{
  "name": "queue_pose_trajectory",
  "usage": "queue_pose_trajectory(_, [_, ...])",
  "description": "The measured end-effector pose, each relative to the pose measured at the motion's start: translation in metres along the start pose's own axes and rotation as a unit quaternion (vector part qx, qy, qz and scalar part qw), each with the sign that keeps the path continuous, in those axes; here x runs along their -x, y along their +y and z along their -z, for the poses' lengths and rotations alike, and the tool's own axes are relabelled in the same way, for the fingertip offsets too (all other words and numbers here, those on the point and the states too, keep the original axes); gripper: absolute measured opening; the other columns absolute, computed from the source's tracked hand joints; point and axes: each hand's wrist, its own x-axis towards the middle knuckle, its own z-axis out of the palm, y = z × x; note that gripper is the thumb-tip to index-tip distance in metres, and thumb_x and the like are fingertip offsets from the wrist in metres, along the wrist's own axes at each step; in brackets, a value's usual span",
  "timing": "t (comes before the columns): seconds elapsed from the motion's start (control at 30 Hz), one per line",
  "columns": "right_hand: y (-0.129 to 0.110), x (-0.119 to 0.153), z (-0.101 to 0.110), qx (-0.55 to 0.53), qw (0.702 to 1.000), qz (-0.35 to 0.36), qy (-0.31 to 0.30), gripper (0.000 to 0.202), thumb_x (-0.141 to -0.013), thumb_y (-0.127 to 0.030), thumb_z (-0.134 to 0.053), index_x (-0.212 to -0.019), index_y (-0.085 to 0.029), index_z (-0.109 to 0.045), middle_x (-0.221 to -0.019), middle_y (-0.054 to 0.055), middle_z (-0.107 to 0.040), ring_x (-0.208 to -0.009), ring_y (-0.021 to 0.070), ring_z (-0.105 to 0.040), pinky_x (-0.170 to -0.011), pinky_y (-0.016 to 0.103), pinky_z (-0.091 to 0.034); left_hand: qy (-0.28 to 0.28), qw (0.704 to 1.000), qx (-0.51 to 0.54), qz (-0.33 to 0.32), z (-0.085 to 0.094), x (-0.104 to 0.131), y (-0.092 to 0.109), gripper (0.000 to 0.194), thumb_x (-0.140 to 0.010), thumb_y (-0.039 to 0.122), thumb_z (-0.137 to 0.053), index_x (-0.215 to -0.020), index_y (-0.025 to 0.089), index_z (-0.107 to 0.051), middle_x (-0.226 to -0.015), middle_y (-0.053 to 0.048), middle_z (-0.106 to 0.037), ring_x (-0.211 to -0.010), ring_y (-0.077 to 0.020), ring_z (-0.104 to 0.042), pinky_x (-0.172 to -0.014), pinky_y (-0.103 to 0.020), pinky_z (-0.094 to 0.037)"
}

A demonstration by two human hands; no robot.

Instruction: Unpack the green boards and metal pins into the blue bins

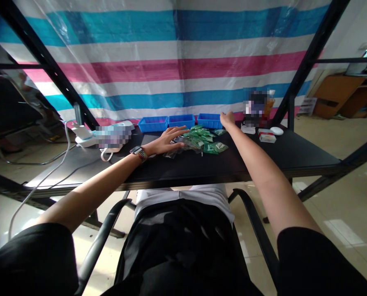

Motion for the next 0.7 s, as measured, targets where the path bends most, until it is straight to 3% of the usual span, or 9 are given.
queue_pose_trajectory(0.03, [-0.001,0.008,0.002,0.01,0.998,-0.048,0.042,0.061,-0.101,-0.054,-0.057,-0.135,-0.003,-0.063,-0.13,0.037,-0.067,-0.129,0.0494,-0.067,-0.109,0.072,-0.053,-0.007,1.0,-0.001,0.004,0.0,0.002,0.0,0.091,-0.099,0.086,-0.045,-0.175,0.037,-0.039,-0.185,-0.007,-0.029,-0.167,-0.0416,-0.025,-0.134,-0.065,-0.019])
queue_pose_trajectory(0.07, [-0.003,0.018,0.005,0.017,0.996,-0.042,0.081,0.063,-0.098,-0.054,-0.062,-0.137,-0.005,-0.062,-0.137,0.037,-0.064,-0.134,0.0493,-0.063,-0.113,0.072,-0.049,-0.016,1.0,-0.003,0.01,0.0,0.003,-0.001,0.095,-0.097,0.088,-0.046,-0.176,0.037,-0.036,-0.186,-0.007,-0.027,-0.168,-0.0427,-0.022,-0.135,-0.066,-0.018])
queue_pose_trajectory(0.13, [-0.007,0.04,0.015,0.006,0.99,0.06,0.125,0.058,-0.096,-0.054,-0.065,-0.135,-0.011,-0.063,-0.143,0.031,-0.064,-0.136,0.0456,-0.061,-0.117,0.07,-0.046,-0.043,0.999,-0.007,0.025,-0.001,0.005,0.0,0.1,-0.094,0.091,-0.047,-0.177,0.039,-0.031,-0.187,-0.007,-0.022,-0.17,-0.0454,-0.017,-0.134,-0.07,-0.016])
queue_pose_trajectory(0.17, [-0.009,0.051,0.02,-0.004,0.987,0.112,0.116,0.052,-0.097,-0.053,-0.064,-0.132,-0.015,-0.065,-0.14,0.028,-0.066,-0.134,0.043,-0.063,-0.118,0.067,-0.047,-0.056,0.998,-0.008,0.033,-0.002,0.006,0.001,0.101,-0.094,0.092,-0.047,-0.178,0.039,-0.028,-0.188,-0.007,-0.019,-0.171,-0.0467,-0.015,-0.133,-0.072,-0.016])
queue_pose_trajectory(0.23, [-0.012,0.071,0.03,-0.012,0.983,0.175,0.052,0.038,-0.1,-0.048,-0.06,-0.123,-0.019,-0.069,-0.127,0.021,-0.073,-0.124,0.0377,-0.069,-0.114,0.059,-0.053,-0.075,0.996,-0.008,0.049,-0.005,0.006,0.004,0.101,-0.095,0.091,-0.046,-0.179,0.041,-0.024,-0.189,-0.008,-0.014,-0.171,-0.0485,-0.012,-0.131,-0.076,-0.017])
queue_pose_trajectory(0.3, [-0.014,0.084,0.034,-0.015,0.981,0.192,-0.028,0.03,-0.1,-0.045,-0.06,-0.114,-0.022,-0.073,-0.12,0.016,-0.078,-0.118,0.0349,-0.072,-0.112,0.055,-0.056,-0.08,0.995,-0.006,0.056,-0.008,0.005,0.007,0.099,-0.096,0.09,-0.046,-0.179,0.041,-0.022,-0.189,-0.008,-0.012,-0.172,-0.0484,-0.011,-0.131,-0.076,-0.017])
queue_pose_trajectory(0.43, [-0.021,0.098,0.026,-0.028,0.967,0.176,-0.181,0.032,-0.101,-0.041,-0.063,-0.123,-0.023,-0.076,-0.132,0.012,-0.079,-0.128,0.0337,-0.073,-0.117,0.054,-0.053,-0.065,0.997,0.0,0.052,-0.016,0.003,0.014,0.099,-0.097,0.089,-0.045,-0.178,0.037,-0.024,-0.188,-0.012,-0.015,-0.173,-0.0445,-0.013,-0.134,-0.071,-0.018])
queue_pose_trajectory(0.57, [-0.036,0.108,0.016,-0.059,0.936,0.251,-0.24,0.044,-0.1,-0.037,-0.067,-0.141,-0.023,-0.072,-0.151,0.013,-0.071,-0.142,0.0337,-0.066,-0.126,0.054,-0.046,-0.051,0.997,0.008,0.053,-0.023,0.002,0.023,0.098,-0.099,0.087,-0.044,-0.177,0.031,-0.026,-0.186,-0.016,-0.019,-0.172,-0.0423,-0.016,-0.136,-0.067,-0.018])
queue_pose_trajectory(0.7, [-0.051,0.117,0.013,-0.091,0.906,0.314,-0.269,0.047,-0.101,-0.038,-0.066,-0.146,-0.024,-0.07,-0.155,0.012,-0.069,-0.145,0.0329,-0.065,-0.128,0.054,-0.045,-0.012,0.998,0.012,0.063,-0.032,0.005,0.033,0.092,-0.099,0.084,-0.046,-0.172,0.029,-0.033,-0.183,-0.018,-0.024,-0.172,-0.0416,-0.017,-0.135,-0.067,-0.021])
